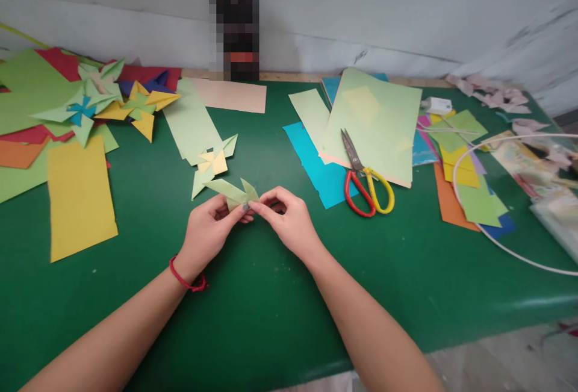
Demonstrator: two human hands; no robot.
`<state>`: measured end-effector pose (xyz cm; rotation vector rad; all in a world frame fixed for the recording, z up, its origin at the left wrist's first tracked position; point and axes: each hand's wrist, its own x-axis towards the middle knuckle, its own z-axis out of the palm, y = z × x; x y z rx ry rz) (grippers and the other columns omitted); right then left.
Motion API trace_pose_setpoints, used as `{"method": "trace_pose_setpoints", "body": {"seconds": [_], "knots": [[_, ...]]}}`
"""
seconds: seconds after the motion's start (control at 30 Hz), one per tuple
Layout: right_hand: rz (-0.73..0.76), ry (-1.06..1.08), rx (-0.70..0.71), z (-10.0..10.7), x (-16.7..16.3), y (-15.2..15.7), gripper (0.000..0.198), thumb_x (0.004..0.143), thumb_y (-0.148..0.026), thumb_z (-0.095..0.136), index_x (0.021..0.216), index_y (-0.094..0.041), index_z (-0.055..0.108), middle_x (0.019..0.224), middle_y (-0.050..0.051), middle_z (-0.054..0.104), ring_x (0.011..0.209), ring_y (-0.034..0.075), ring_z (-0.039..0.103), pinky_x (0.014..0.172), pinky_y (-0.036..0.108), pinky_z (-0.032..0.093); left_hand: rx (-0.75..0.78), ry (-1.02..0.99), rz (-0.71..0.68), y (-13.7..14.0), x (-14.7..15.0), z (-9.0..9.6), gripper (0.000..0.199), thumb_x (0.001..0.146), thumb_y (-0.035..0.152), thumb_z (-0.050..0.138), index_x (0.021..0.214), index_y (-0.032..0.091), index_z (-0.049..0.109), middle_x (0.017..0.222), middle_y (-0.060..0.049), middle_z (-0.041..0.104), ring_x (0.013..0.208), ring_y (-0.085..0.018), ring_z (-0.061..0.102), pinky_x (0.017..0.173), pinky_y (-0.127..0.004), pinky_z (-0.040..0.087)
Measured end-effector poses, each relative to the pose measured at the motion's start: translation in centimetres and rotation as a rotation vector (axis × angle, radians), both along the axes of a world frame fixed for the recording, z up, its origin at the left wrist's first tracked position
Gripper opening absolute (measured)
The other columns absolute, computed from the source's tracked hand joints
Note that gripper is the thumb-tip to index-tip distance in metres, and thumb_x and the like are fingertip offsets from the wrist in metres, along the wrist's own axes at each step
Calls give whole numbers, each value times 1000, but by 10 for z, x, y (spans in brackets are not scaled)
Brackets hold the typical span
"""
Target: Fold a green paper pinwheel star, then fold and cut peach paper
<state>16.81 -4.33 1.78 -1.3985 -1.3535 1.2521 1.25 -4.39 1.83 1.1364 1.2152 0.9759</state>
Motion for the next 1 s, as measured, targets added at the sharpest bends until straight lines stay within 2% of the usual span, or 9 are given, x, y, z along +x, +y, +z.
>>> {"method": "trace_pose_setpoints", "body": {"seconds": [0.43,0.67,0.87,1.0], "knots": [[20,-44,72,4,-2,0,17,77,-32,63,72,-18,57,74,0,56,69,13,55,64,26,45,-29,18,-3,0,0,1,19,75,33,64,71,15,60,69,-2,68,65,-15,66,63,-24,52],[12,-57,93,3,-4,-2,16,80,-31,59,71,-19,54,72,-2,53,67,11,53,65,25,44,-39,-37,-20,0,0,-1,19,75,34,64,79,16,62,75,-2,69,67,-15,66,66,-26,54],[97,5,30,4,-2,-3,14,81,-33,59,81,-20,54,76,0,59,71,13,57,66,25,45,-43,-35,-39,1,0,1,15,76,31,63,77,16,62,73,-1,69,65,-14,66,64,-26,54],[138,-54,56,5,0,-4,13,82,-32,57,80,-21,54,70,-2,58,64,12,54,60,24,42,-42,-18,-102,0,-1,4,13,76,29,62,75,16,62,71,-1,68,64,-14,65,63,-25,53]]}}
